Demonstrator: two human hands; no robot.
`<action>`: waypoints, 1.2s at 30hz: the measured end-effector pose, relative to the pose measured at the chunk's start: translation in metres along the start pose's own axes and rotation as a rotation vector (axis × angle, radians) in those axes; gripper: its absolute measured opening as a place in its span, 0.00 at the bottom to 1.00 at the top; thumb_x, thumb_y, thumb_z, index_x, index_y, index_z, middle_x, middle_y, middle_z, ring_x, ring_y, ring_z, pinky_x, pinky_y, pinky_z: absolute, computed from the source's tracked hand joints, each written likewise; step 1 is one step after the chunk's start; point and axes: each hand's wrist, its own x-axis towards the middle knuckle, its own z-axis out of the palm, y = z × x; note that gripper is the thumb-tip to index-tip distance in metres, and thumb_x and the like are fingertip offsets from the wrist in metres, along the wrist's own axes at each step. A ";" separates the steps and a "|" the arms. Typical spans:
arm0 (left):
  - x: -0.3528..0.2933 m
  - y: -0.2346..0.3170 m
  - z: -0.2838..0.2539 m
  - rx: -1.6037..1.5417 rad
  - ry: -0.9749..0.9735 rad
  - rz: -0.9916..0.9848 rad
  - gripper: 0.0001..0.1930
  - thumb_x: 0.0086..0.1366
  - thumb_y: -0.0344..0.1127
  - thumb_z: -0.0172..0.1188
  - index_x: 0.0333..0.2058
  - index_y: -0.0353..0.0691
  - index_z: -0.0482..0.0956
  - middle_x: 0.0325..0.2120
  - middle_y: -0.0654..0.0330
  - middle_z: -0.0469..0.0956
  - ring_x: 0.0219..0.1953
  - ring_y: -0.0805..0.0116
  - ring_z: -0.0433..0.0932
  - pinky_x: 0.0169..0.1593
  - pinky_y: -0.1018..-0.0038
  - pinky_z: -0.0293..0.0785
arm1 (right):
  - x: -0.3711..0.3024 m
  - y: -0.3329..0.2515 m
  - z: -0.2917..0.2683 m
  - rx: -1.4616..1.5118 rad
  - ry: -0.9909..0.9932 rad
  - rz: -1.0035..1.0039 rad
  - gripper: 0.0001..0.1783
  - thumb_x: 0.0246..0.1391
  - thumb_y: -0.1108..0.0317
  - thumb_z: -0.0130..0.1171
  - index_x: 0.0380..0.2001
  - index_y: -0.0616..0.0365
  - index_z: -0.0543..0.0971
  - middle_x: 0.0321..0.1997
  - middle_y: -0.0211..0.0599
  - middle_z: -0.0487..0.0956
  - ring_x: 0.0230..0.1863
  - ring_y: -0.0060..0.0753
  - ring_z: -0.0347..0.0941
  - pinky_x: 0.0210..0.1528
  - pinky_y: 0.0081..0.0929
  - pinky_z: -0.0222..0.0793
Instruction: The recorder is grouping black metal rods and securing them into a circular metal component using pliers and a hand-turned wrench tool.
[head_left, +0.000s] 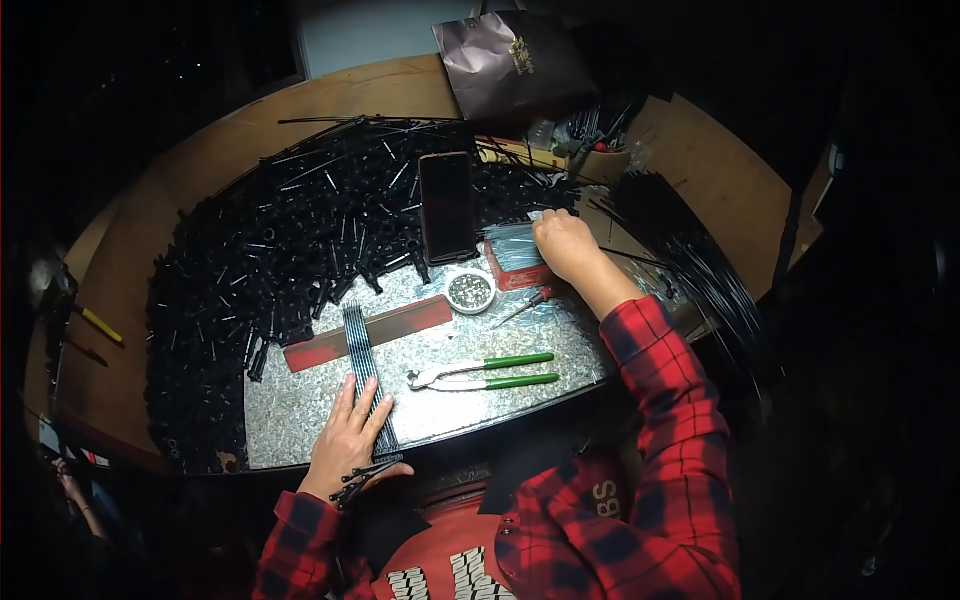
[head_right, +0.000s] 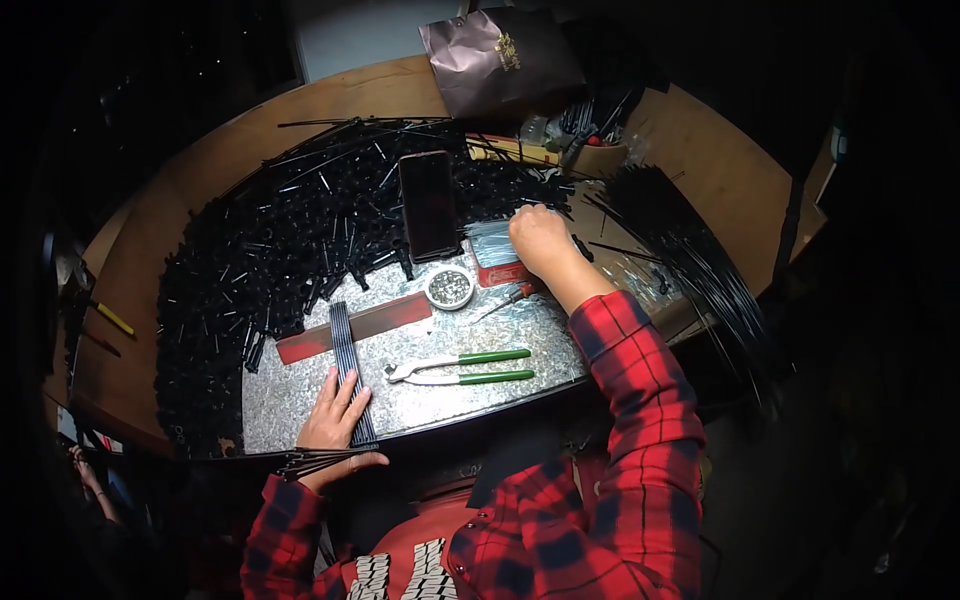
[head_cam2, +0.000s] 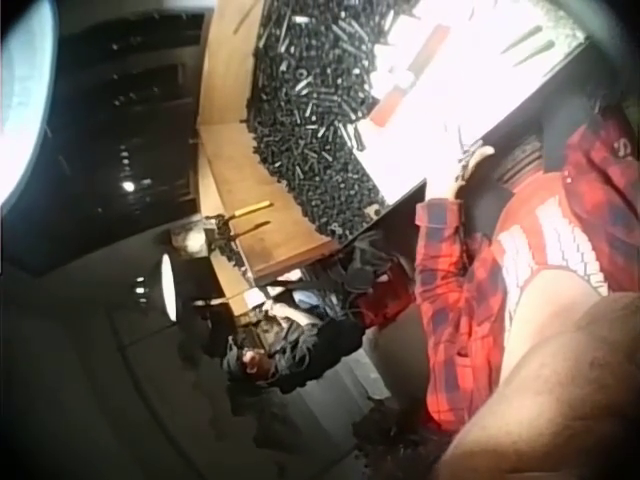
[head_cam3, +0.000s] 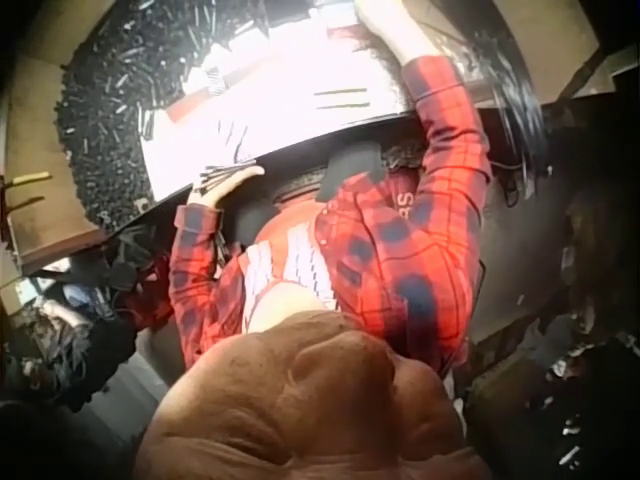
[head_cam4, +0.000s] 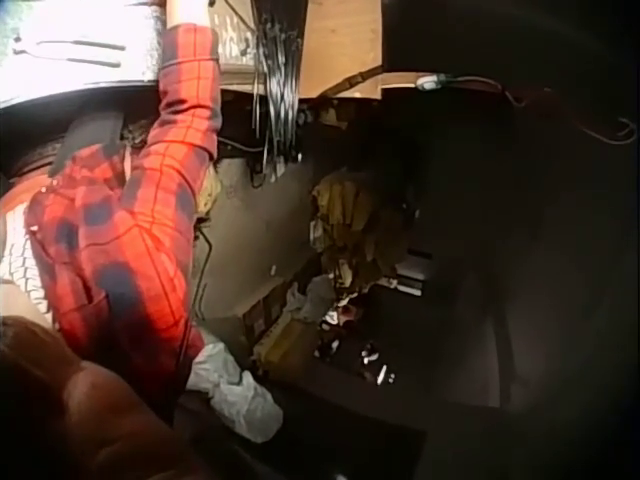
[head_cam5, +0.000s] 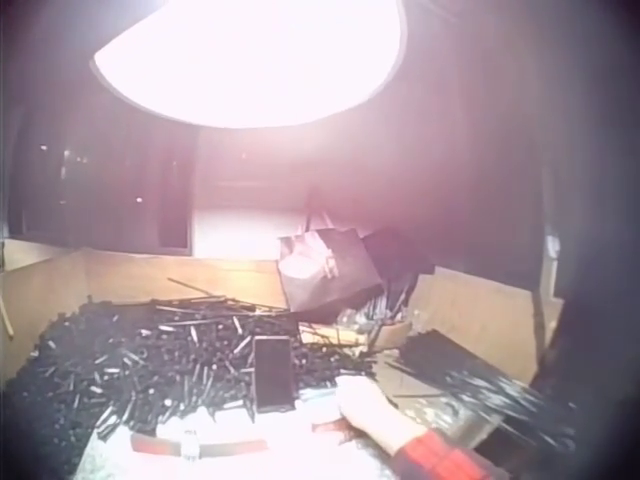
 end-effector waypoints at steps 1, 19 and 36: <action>0.001 -0.001 0.003 0.014 0.014 -0.001 0.48 0.41 0.59 0.70 0.58 0.38 0.65 0.63 0.44 0.54 0.66 0.38 0.47 0.64 0.51 0.52 | 0.000 -0.002 -0.005 -0.050 0.006 0.031 0.09 0.47 0.70 0.54 0.27 0.59 0.82 0.33 0.41 0.80 0.37 0.42 0.78 0.37 0.33 0.76; -0.006 -0.009 0.007 -0.021 0.029 -0.045 0.50 0.46 0.59 0.66 0.62 0.34 0.57 0.64 0.47 0.52 0.67 0.44 0.46 0.66 0.49 0.47 | 0.017 -0.134 -0.043 0.659 0.138 -0.450 0.16 0.47 0.77 0.48 0.41 0.58 0.73 0.33 0.42 0.72 0.40 0.45 0.71 0.42 0.36 0.69; -0.008 -0.011 0.006 -0.047 0.012 -0.063 0.52 0.44 0.57 0.66 0.63 0.35 0.54 0.66 0.51 0.50 0.68 0.47 0.44 0.67 0.52 0.45 | 0.039 -0.178 -0.020 0.561 0.109 -0.462 0.20 0.48 0.74 0.49 0.47 0.54 0.77 0.32 0.38 0.74 0.39 0.39 0.72 0.39 0.33 0.72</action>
